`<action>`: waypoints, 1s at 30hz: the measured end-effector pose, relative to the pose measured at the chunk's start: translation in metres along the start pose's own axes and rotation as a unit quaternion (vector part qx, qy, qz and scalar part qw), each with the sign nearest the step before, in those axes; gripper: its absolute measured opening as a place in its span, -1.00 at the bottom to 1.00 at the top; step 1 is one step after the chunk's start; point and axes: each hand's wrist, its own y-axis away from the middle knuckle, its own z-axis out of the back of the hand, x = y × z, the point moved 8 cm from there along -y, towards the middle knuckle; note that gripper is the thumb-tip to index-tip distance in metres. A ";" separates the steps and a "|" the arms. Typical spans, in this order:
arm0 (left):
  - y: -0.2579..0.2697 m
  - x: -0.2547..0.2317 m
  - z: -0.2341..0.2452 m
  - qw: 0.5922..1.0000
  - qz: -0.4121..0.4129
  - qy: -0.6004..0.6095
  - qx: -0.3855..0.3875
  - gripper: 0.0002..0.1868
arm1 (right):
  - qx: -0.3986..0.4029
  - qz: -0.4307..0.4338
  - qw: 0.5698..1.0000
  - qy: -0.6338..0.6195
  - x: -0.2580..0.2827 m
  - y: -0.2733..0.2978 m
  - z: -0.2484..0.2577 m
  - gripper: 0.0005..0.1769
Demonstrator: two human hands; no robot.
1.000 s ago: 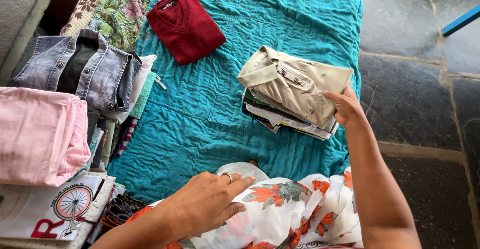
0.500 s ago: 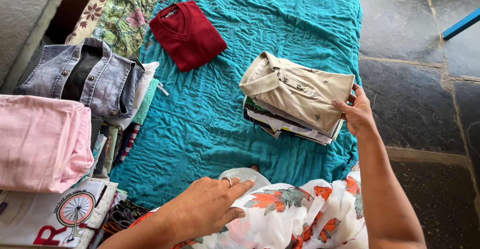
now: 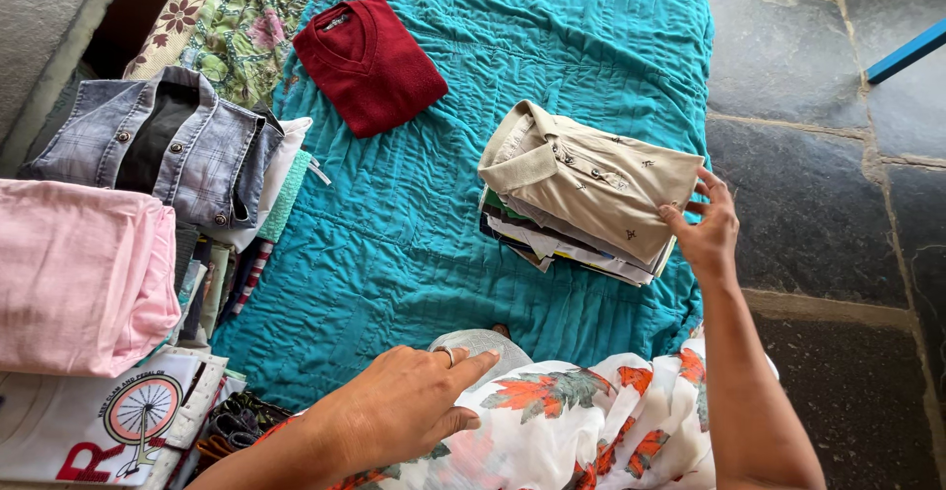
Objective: The person sorts a variety of shirts and pants on a blue cloth by picking them up from a pile and stacking them into several distinct groups.
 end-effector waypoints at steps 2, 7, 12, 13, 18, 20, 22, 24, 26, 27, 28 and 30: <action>0.000 0.003 -0.004 1.000 0.012 -0.012 0.019 -0.25 | -0.026 0.011 0.995 0.099 0.002 0.001 0.003 -0.15; 0.001 0.005 -0.005 0.998 0.033 -0.021 0.045 -0.22 | -0.074 0.146 0.956 0.244 0.024 -0.004 -0.011 -0.23; 0.006 0.003 -0.002 0.998 0.042 -0.022 0.050 -0.19 | -0.062 0.244 0.920 0.302 0.058 -0.001 -0.061 -0.27; 0.008 0.002 0.000 0.998 0.037 -0.022 0.042 -0.19 | -0.058 0.251 0.911 0.321 0.066 0.001 -0.071 -0.28; 0.018 0.002 0.009 0.999 0.029 -0.021 0.007 -0.18 | -0.029 0.269 0.905 0.327 0.081 0.004 -0.098 -0.25; 0.021 0.002 0.011 1.000 0.020 -0.009 0.009 -0.19 | -0.028 0.278 0.897 0.343 0.070 0.003 -0.110 -0.22; 0.023 0.003 0.014 1.000 0.014 -0.011 0.003 -0.19 | -0.009 0.257 0.871 0.418 0.046 0.001 -0.124 -0.21; 0.024 0.004 0.014 1.000 0.006 -0.011 -0.003 -0.19 | -0.014 0.253 0.870 0.423 0.027 0.005 -0.126 -0.22; 0.026 0.006 0.011 1.000 0.008 -0.023 0.020 -0.13 | -0.019 0.249 0.869 0.427 0.018 0.001 -0.127 -0.24; 0.029 0.009 0.011 1.000 0.010 -0.020 0.020 -0.13 | -0.012 0.247 0.866 0.435 0.014 -0.001 -0.129 -0.23; 0.033 0.010 0.018 0.999 0.000 -0.040 -0.021 -0.14 | -0.005 0.245 0.862 0.443 0.011 -0.004 -0.130 -0.22; 0.046 0.016 0.026 0.996 -0.009 -0.060 -0.058 -0.15 | 0.004 0.240 0.862 0.447 0.008 -0.009 -0.132 -0.20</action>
